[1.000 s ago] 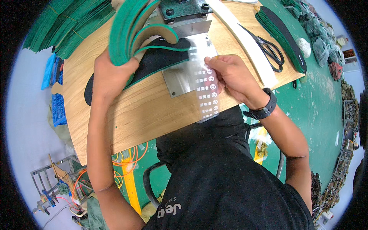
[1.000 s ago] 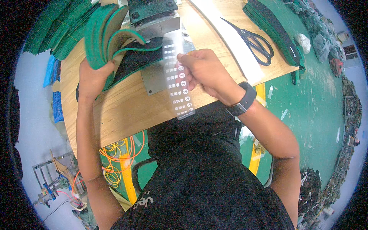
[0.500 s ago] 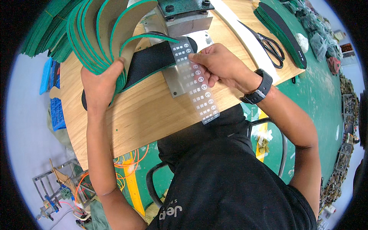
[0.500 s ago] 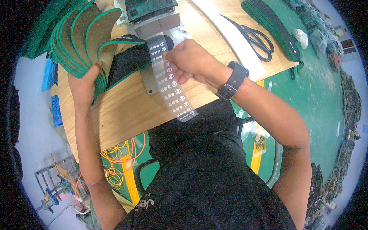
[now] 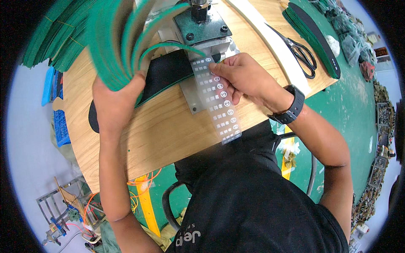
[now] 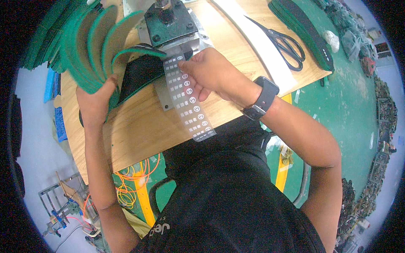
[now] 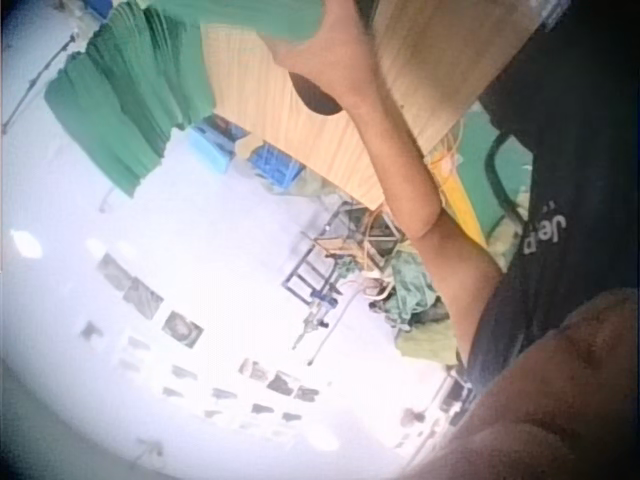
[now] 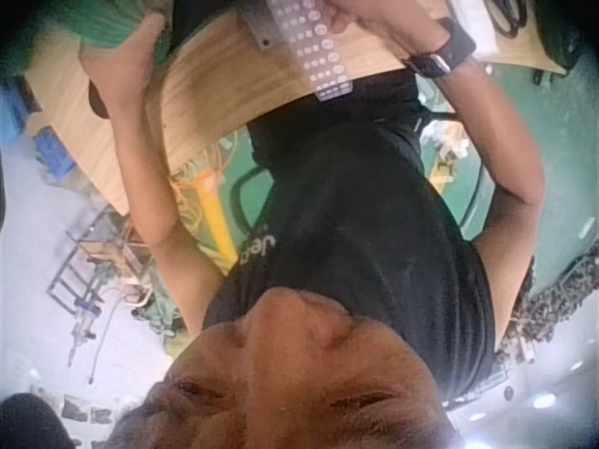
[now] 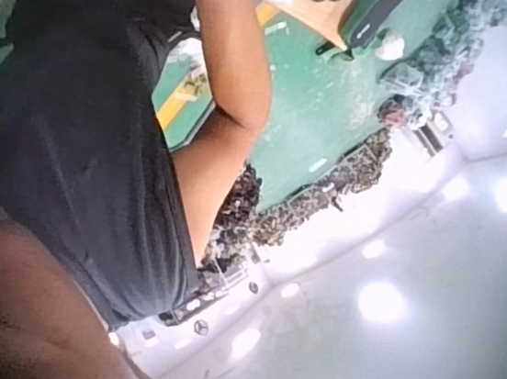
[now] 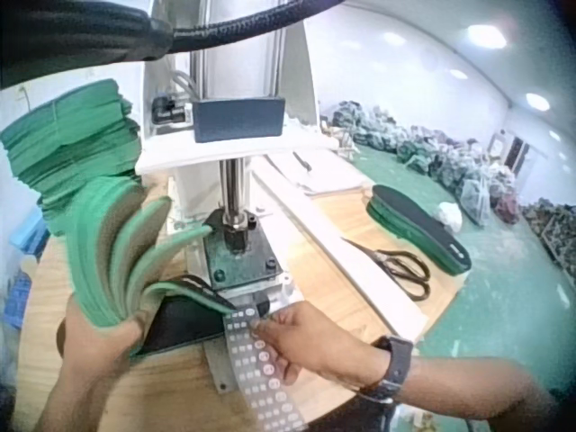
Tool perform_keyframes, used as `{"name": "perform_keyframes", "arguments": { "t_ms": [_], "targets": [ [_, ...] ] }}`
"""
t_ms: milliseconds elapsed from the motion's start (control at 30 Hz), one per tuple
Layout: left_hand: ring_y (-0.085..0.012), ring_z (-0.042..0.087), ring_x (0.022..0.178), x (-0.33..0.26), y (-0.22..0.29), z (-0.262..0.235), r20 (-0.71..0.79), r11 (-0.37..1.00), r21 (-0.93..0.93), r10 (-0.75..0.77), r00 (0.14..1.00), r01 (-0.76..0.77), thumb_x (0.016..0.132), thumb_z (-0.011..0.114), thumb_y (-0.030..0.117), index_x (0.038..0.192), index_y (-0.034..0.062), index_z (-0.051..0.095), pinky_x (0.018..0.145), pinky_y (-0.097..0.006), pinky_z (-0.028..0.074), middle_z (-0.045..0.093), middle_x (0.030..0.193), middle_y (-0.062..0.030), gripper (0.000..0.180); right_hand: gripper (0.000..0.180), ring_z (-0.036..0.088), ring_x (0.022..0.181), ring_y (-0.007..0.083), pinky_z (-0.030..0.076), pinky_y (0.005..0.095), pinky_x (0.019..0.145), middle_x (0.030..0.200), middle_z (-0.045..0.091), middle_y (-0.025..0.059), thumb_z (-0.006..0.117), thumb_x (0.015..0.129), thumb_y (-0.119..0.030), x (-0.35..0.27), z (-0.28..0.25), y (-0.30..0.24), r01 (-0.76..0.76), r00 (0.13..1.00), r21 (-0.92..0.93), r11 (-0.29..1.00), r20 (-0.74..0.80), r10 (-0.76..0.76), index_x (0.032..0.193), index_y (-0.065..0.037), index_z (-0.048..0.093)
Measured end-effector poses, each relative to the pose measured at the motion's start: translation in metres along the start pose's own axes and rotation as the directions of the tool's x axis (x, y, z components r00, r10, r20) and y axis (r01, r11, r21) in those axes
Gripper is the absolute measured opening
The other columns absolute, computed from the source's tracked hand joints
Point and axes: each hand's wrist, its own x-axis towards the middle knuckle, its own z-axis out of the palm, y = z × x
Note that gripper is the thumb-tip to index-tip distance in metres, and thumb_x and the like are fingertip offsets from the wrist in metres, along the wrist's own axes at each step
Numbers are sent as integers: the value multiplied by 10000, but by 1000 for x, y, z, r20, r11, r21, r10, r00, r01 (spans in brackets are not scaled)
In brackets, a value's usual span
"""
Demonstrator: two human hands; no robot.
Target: The person prepares footwear insoles by cutting small transparent sticker sheets with shears and applying the individual stickers to the heel area of green and black insoles, handling a stack of insoles one at a time.
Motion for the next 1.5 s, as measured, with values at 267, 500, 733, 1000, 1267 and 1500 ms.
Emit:
{"name": "perform_keyframes", "arguments": {
  "t_ms": [267,500,733,1000,1267,1500],
  "targets": [
    [-384,579,982,5,14,15,306,755,573,164,938,-319,594,779,244,1394,35,284,853,-422,459,601,1069,-230,964,273,534,404,111,443,210,360,567,582,72,546,892,-169,-13,-5,4,66,998,58,996,-14,-66,698,18,585],
    [-366,614,822,7,16,14,311,765,589,83,947,-260,613,744,277,1378,29,317,758,-420,483,632,875,-223,911,250,524,430,93,433,192,389,600,596,58,535,922,-183,-33,-22,28,115,992,349,930,-79,-93,776,14,584],
    [-253,642,710,8,5,-2,195,948,304,35,980,-95,655,688,236,1180,23,566,695,-339,493,636,765,-192,580,251,565,481,116,456,207,434,629,611,85,544,906,-188,-24,-20,21,172,984,311,935,-21,-175,762,14,581],
    [-124,582,758,-1,-9,-25,-121,994,85,81,989,-71,700,695,145,939,-16,633,734,-278,471,654,856,-63,295,265,591,440,167,464,249,355,601,598,96,529,909,-172,5,-6,-2,-7,997,15,1000,81,6,752,39,565],
    [-106,576,724,1,-8,-28,-68,999,43,21,997,-18,713,698,128,905,-15,633,702,-267,472,651,823,-57,248,273,589,431,159,460,234,352,583,592,83,545,896,-184,2,-6,-6,-28,993,-80,996,112,37,733,33,576],
    [-88,568,701,3,-11,-25,-63,999,18,44,997,-43,711,709,122,880,-8,630,678,-261,473,646,786,-41,227,284,593,436,149,468,230,361,575,590,78,566,886,-198,7,-5,-3,-8,997,-81,997,77,14,702,18,583]
  ]
}}
